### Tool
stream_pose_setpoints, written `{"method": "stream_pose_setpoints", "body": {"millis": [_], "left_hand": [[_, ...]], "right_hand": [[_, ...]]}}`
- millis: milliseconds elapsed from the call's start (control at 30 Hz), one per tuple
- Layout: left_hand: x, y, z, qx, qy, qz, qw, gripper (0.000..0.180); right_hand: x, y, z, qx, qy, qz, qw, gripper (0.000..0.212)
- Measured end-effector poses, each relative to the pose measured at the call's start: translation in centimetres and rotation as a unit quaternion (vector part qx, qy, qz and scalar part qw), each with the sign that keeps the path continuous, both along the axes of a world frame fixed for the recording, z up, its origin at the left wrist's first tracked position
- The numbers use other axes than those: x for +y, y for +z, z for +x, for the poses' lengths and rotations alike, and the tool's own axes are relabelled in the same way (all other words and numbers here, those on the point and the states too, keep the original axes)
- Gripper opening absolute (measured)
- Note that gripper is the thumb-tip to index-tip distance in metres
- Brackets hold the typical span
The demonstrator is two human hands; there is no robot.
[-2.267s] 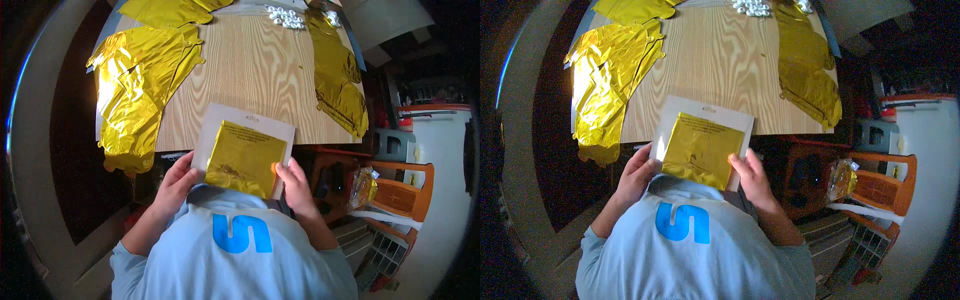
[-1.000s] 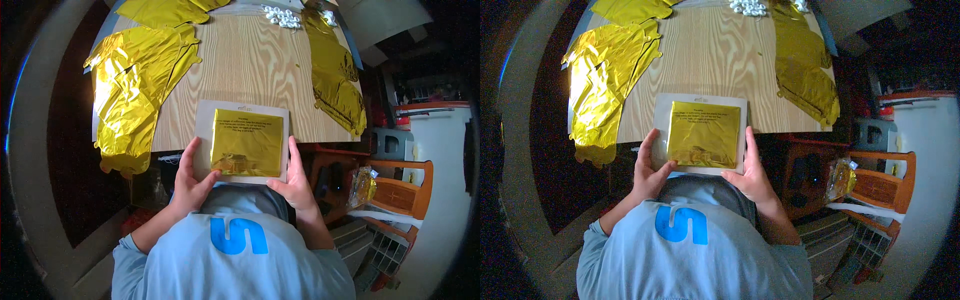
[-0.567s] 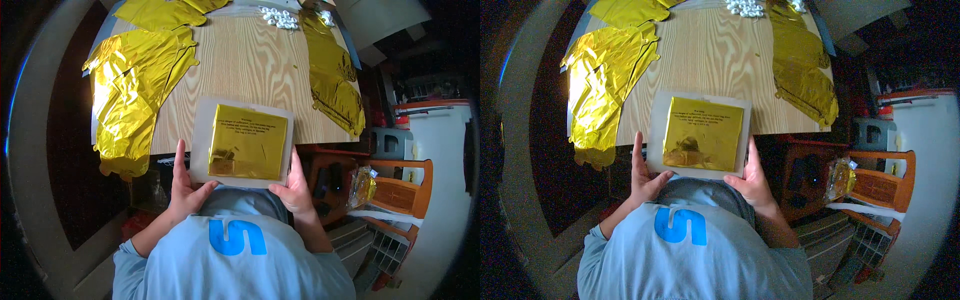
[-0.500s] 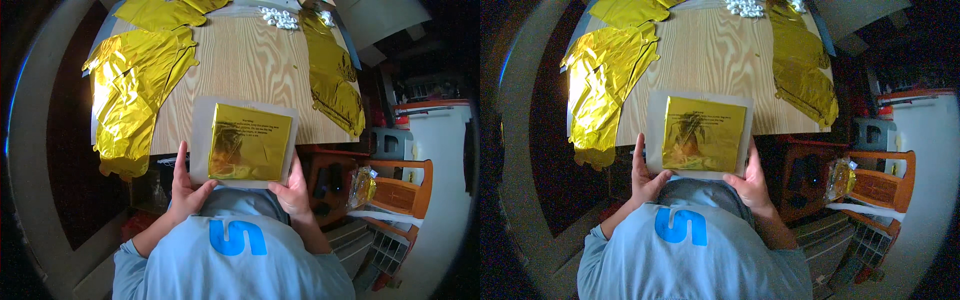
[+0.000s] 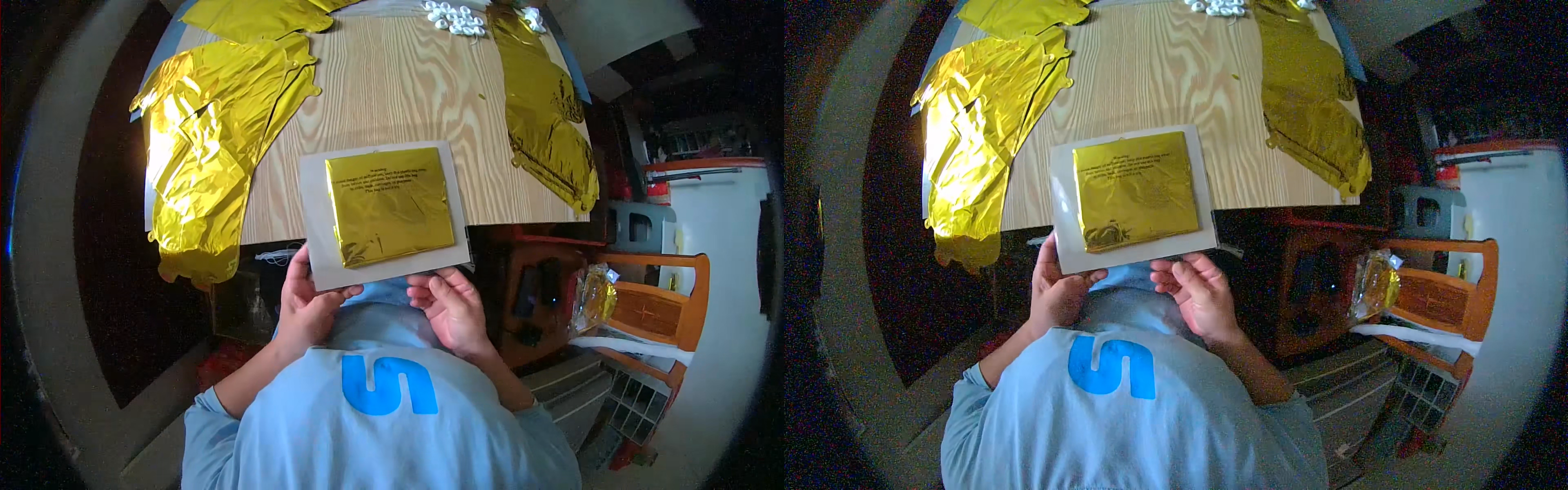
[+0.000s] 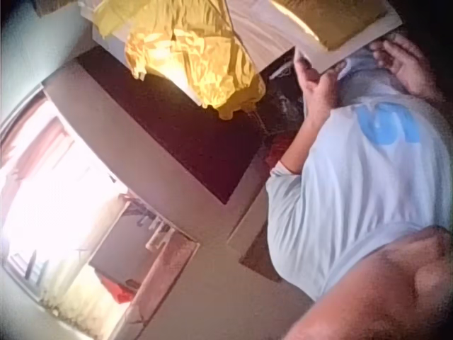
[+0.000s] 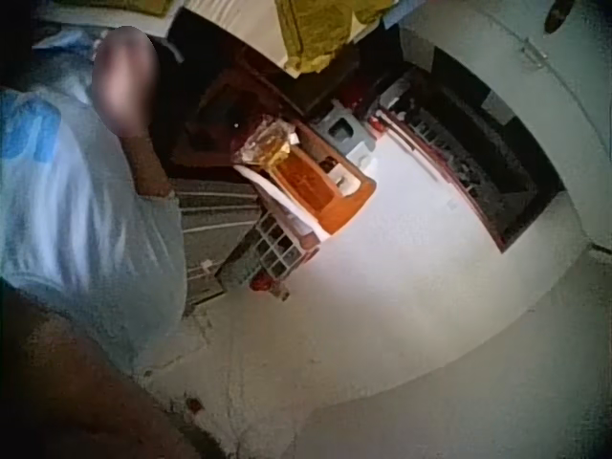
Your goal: Folding gold foil balloons and placing them into clear plastic packaging with a cardboard backing insert.
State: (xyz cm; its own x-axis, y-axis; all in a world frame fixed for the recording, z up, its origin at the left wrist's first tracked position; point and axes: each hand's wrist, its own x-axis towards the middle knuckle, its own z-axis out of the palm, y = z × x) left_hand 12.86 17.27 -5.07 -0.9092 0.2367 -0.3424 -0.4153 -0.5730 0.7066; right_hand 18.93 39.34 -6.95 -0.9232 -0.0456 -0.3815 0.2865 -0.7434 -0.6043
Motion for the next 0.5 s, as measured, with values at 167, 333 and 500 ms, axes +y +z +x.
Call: {"method": "stream_pose_setpoints", "body": {"millis": [167, 333, 500], "left_hand": [[-0.8, -2.5, 0.0, -0.022, -0.01, 0.01, 1.0, 0.053], [-0.8, -2.1, -0.2, -0.017, -0.033, 0.011, 0.999, 0.049], [-1.1, -2.2, -0.1, 0.013, -0.042, -0.008, 0.999, 0.045]], "right_hand": [[-0.1, 2.0, 0.9, 0.107, 0.009, 0.649, 0.754, 0.031], [0.6, 3.4, -3.5, 0.375, -0.009, 0.795, 0.477, 0.032], [-0.6, 3.2, -5.5, 0.426, 0.03, 0.801, 0.42, 0.031]]}}
